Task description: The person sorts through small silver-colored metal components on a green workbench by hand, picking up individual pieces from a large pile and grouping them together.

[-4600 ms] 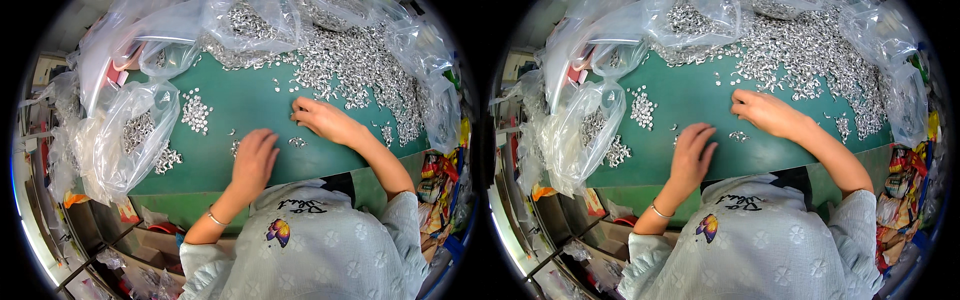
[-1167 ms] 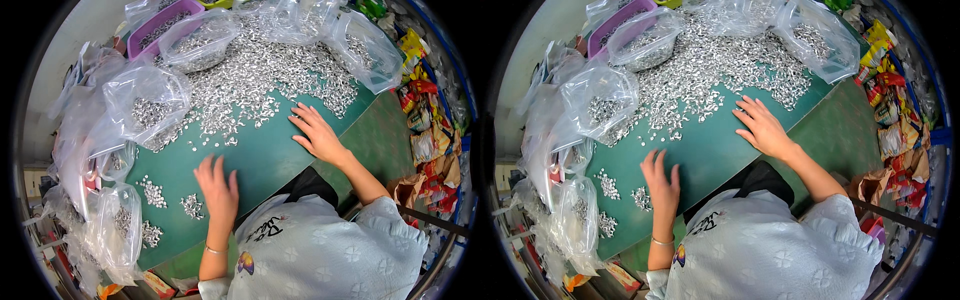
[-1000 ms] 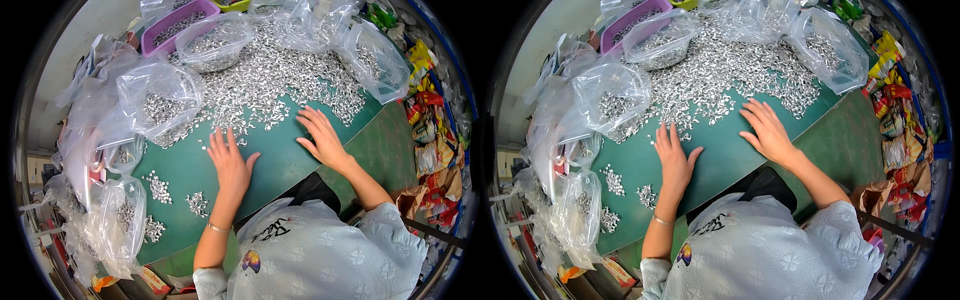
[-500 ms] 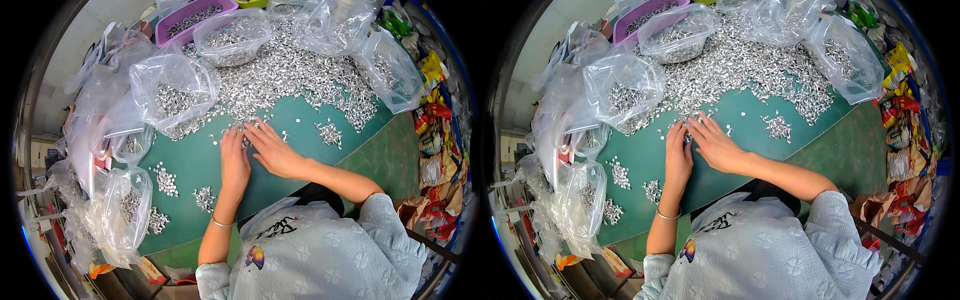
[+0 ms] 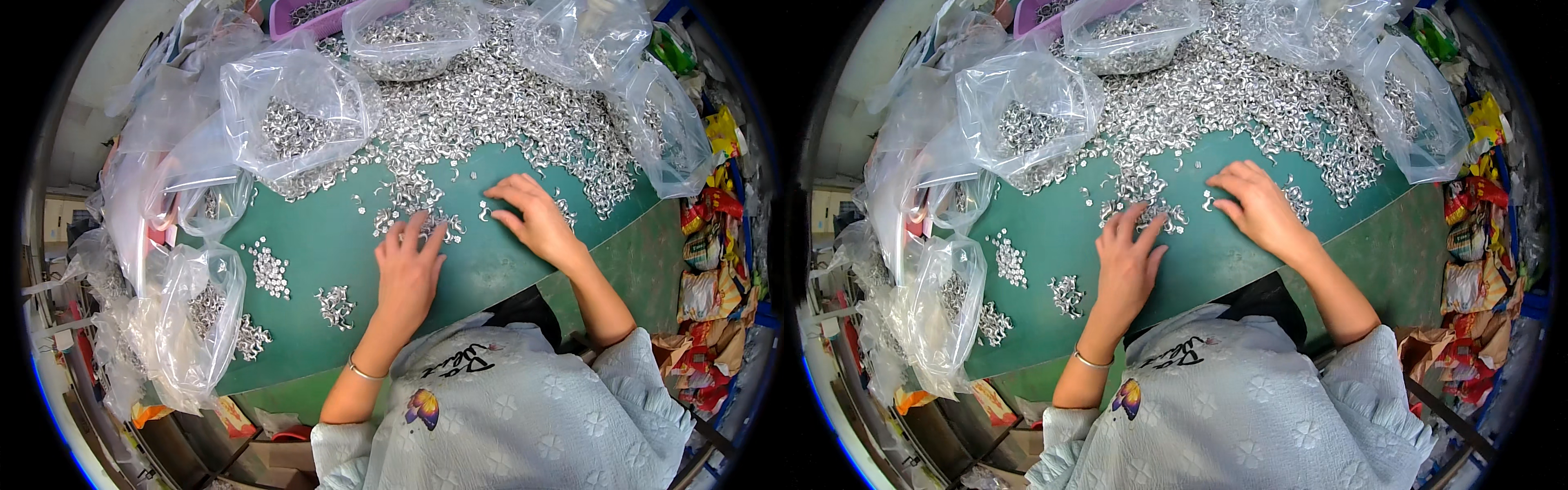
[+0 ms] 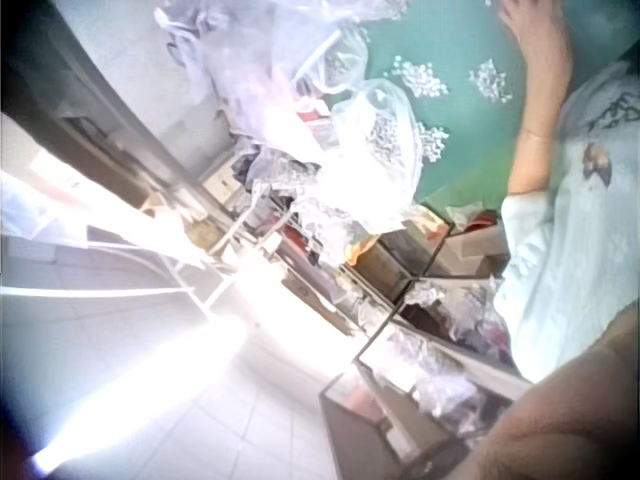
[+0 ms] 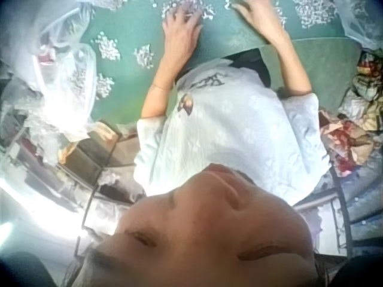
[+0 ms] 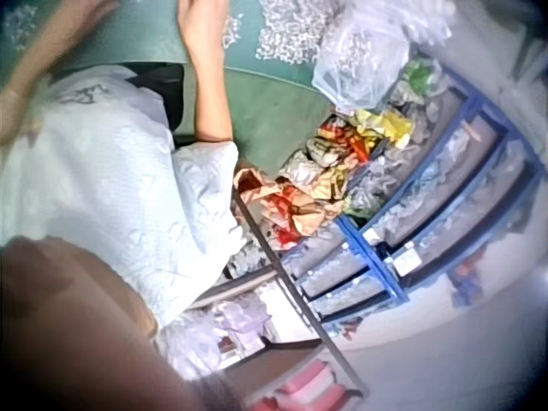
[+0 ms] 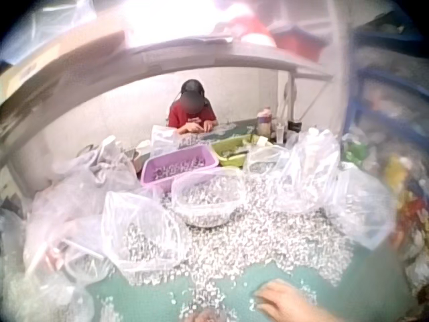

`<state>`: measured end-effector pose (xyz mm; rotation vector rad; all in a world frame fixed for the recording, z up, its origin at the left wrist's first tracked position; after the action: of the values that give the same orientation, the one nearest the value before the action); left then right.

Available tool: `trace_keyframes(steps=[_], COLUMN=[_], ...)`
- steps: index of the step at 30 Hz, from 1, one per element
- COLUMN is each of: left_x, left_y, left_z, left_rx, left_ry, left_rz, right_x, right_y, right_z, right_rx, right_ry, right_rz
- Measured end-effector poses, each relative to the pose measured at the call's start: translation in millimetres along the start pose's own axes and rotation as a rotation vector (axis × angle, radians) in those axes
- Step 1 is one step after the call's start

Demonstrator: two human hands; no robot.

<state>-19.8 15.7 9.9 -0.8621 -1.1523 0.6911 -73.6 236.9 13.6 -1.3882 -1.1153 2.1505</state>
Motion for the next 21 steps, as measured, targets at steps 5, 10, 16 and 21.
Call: trace_keyframes(steps=[5,10,16,21], left_x=[-24.7,-30.9,-8.8,-23.8], left_y=[6.2,0.4,-13.3,1.0], left_z=[1.7,2.9,-17.9,-37.1], left_rx=[0.032,0.204,0.102,0.073], left_ry=[-0.035,-0.147,-0.237,-0.209], left_rz=[0.115,-0.061,-0.078,-0.184], right_x=[-6.3,-9.4,-25.7,-26.9], right_y=[9.2,14.0,32.6,42.0], right_z=[-3.0,-3.5,-2.3,-1.5], right_rx=[-0.015,0.07,0.024,0.01], right_ry=[-0.087,-0.138,-0.218,-0.17], right_rz=[-0.194,-0.117,-0.081,-0.033])
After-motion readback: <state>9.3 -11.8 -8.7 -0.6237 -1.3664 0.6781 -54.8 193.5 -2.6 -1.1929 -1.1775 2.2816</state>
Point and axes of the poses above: each hand's wrist, its own z-axis towards the middle knuckle, its own y-axis out of the palm, x = y × z, the point moved 1 cm from there along z, towards the middle knuckle, and after that the axes turned 5 degrees about -y, right-handed, at the moved point
